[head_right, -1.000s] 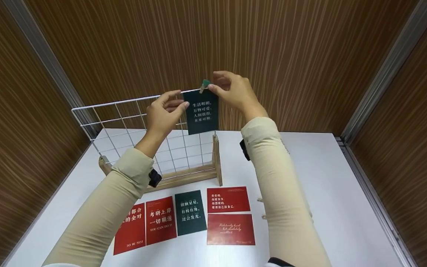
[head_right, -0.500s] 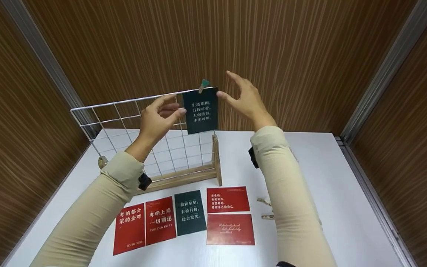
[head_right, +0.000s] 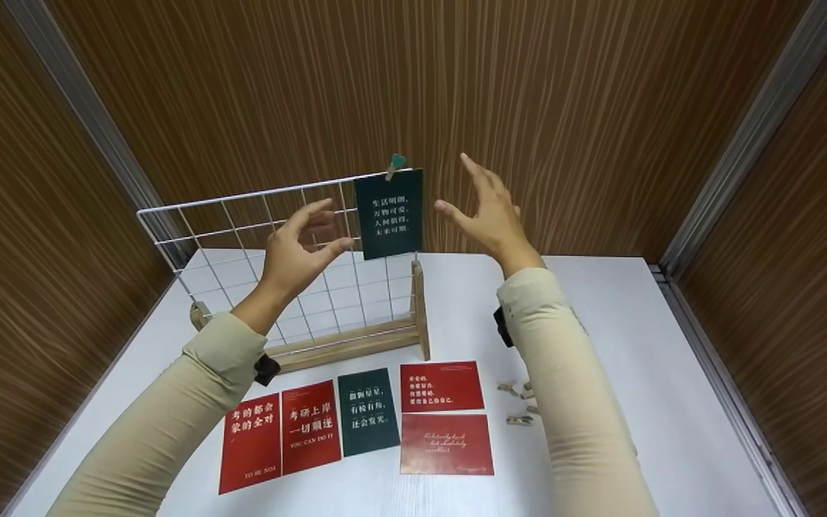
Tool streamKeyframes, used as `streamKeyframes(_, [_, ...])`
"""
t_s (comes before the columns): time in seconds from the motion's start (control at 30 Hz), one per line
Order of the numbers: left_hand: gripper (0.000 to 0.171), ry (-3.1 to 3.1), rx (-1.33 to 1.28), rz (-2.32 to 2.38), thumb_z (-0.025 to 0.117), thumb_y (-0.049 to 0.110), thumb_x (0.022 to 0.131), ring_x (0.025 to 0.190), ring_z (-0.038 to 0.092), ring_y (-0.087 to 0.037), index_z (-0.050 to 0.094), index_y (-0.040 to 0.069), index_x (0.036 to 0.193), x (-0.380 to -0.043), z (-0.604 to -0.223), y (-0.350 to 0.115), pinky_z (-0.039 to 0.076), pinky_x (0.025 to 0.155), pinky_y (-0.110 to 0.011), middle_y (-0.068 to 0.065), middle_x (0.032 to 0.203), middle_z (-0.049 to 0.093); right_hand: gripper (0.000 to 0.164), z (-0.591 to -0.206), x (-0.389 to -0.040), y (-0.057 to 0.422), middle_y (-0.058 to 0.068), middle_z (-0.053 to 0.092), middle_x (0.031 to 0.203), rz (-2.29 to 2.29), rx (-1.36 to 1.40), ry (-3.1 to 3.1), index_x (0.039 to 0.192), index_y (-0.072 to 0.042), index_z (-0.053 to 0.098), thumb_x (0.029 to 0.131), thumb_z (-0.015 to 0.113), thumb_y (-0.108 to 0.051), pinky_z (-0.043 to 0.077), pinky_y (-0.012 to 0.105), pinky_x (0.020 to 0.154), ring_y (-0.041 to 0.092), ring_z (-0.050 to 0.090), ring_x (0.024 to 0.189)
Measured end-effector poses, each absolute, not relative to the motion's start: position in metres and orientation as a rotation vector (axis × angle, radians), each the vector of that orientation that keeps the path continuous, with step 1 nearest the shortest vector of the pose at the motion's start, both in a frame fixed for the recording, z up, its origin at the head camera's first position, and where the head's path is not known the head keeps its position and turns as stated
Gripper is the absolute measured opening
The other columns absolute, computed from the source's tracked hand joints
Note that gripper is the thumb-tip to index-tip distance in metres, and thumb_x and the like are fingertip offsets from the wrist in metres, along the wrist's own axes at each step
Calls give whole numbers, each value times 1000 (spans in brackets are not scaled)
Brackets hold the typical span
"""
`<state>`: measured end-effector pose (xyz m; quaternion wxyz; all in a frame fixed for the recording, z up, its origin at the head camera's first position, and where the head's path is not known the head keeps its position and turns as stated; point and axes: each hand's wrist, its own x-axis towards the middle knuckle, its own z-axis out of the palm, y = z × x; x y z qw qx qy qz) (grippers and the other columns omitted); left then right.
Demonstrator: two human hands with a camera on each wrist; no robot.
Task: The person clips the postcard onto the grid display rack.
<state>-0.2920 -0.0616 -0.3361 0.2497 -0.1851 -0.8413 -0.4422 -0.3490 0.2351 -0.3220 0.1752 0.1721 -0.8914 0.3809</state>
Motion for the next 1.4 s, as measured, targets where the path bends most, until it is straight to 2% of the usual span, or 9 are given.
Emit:
streamKeyframes(0.27, [72,-2323,-523,-1130,75,47,78,122,49,-20,50,14,138,-284,-352,-71,45,95,-40,-6,134,52,81,-343,-344,246,17,17,154,1010,440,-2558,153,-28,15,89,60,-50,6,73,101,41,14,139])
streamKeyframes(0.4, [75,-2329,-556,-1070,75,49,77,127,44,-22,50,14,138,-280,-362,-77,44,96,-41,-7,138,48,83,-352,-341,251,18,12,155,955,384,-2603,154,-28,12,89,57,-55,8,72,99,44,10,139])
streamKeyframes(0.57, [79,-2322,-587,-1006,76,51,75,128,42,-25,49,12,139,-273,-375,-83,43,97,-43,-10,139,45,84,-363,-339,258,18,10,156,915,323,-2646,153,-31,12,88,58,-56,7,70,99,44,7,139])
streamKeyframes(0.77, [84,-2353,-619,-902,76,53,74,131,37,-28,46,14,142,-265,-386,-86,36,102,-47,-11,144,40,86,-378,-338,268,19,8,156,911,269,-2687,153,-33,11,86,59,-57,6,70,98,45,4,139])
streamKeyframes(1.1, [88,-2388,-635,-819,79,50,70,133,35,-28,44,17,144,-253,-407,-97,33,104,-49,-11,147,36,89,-407,-328,283,22,7,155,885,231,-2739,154,-29,11,85,58,-61,1,72,96,48,2,138])
streamKeyframes(1.4, [88,-2458,-618,-792,78,52,71,133,34,-30,44,18,144,-242,-426,-106,31,103,-54,-10,148,35,91,-429,-319,294,25,7,154,836,200,-2786,154,-26,12,84,59,-61,5,72,94,50,7,135])
